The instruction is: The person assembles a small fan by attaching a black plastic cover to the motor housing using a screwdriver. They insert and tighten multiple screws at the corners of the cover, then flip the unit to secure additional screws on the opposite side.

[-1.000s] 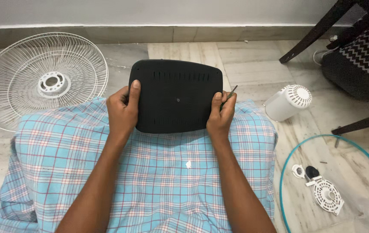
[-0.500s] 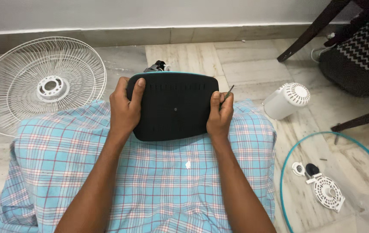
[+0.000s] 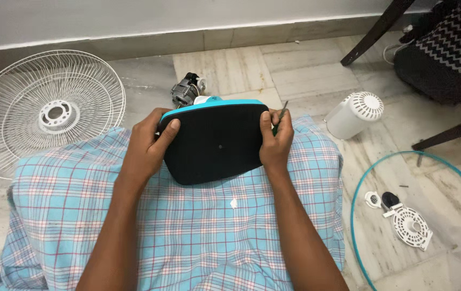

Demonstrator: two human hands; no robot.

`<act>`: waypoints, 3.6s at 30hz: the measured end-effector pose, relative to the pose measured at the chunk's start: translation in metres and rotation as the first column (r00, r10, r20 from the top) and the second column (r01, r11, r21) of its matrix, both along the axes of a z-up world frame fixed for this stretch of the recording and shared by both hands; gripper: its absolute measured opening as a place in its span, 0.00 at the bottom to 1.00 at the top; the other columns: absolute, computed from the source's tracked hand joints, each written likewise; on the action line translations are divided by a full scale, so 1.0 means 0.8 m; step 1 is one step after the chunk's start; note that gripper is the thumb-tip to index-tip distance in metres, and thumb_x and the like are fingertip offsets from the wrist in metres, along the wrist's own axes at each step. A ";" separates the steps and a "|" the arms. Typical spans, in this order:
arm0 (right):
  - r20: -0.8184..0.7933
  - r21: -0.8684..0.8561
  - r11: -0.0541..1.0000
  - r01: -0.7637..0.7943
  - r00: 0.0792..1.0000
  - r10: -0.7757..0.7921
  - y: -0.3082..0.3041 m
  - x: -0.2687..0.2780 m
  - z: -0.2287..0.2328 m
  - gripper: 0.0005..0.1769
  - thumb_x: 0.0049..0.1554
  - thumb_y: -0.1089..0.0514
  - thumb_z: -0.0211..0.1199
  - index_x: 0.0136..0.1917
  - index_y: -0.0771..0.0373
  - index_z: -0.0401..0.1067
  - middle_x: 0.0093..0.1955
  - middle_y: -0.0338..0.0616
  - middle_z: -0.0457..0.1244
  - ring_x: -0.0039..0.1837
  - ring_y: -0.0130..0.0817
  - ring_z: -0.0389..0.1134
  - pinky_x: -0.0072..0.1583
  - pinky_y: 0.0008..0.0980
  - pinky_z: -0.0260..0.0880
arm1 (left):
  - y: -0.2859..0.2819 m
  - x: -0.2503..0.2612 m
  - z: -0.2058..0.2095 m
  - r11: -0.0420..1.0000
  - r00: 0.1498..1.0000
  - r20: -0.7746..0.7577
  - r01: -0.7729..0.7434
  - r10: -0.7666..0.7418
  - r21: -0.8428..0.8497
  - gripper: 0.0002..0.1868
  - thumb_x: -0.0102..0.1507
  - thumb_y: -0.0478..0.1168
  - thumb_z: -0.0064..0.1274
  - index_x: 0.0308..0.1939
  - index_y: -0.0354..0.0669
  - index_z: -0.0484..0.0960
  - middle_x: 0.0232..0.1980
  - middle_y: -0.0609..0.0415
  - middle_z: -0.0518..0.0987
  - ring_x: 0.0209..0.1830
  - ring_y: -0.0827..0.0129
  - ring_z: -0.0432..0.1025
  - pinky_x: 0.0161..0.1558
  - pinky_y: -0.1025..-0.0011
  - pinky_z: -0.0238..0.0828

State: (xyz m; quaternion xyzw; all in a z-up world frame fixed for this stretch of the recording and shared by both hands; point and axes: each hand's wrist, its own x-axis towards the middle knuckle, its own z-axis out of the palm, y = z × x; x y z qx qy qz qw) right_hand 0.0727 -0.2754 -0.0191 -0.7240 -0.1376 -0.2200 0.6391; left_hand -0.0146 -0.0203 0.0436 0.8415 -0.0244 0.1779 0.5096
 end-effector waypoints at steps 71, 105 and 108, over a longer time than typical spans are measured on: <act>0.030 0.063 0.993 -0.096 0.995 0.094 0.013 0.000 -0.009 0.18 0.67 0.46 0.53 0.42 0.58 0.56 0.33 0.33 0.54 0.37 0.22 0.53 0.41 0.26 0.56 | -0.090 0.046 0.032 0.647 0.753 0.655 -0.527 0.056 0.550 0.19 0.66 0.53 0.52 0.35 0.40 0.81 0.34 0.48 0.80 0.36 0.55 0.78 0.43 0.55 0.74; -0.014 -0.214 0.977 0.027 0.999 -0.030 0.001 -0.010 0.013 0.21 0.68 0.46 0.54 0.43 0.64 0.59 0.31 0.45 0.60 0.34 0.34 0.62 0.37 0.36 0.61 | -0.134 0.115 0.016 0.649 0.958 0.283 -0.182 -0.053 0.738 0.18 0.64 0.44 0.54 0.20 0.40 0.80 0.21 0.42 0.78 0.19 0.50 0.75 0.22 0.56 0.71; 0.058 -0.202 0.979 0.036 0.998 -0.025 -0.020 -0.011 0.035 0.21 0.66 0.48 0.59 0.44 0.65 0.57 0.38 0.50 0.66 0.38 0.39 0.70 0.38 0.39 0.70 | -0.158 0.119 0.033 0.625 0.959 0.240 -0.096 -0.150 0.775 0.11 0.61 0.42 0.55 0.31 0.35 0.81 0.30 0.40 0.81 0.27 0.49 0.77 0.29 0.53 0.73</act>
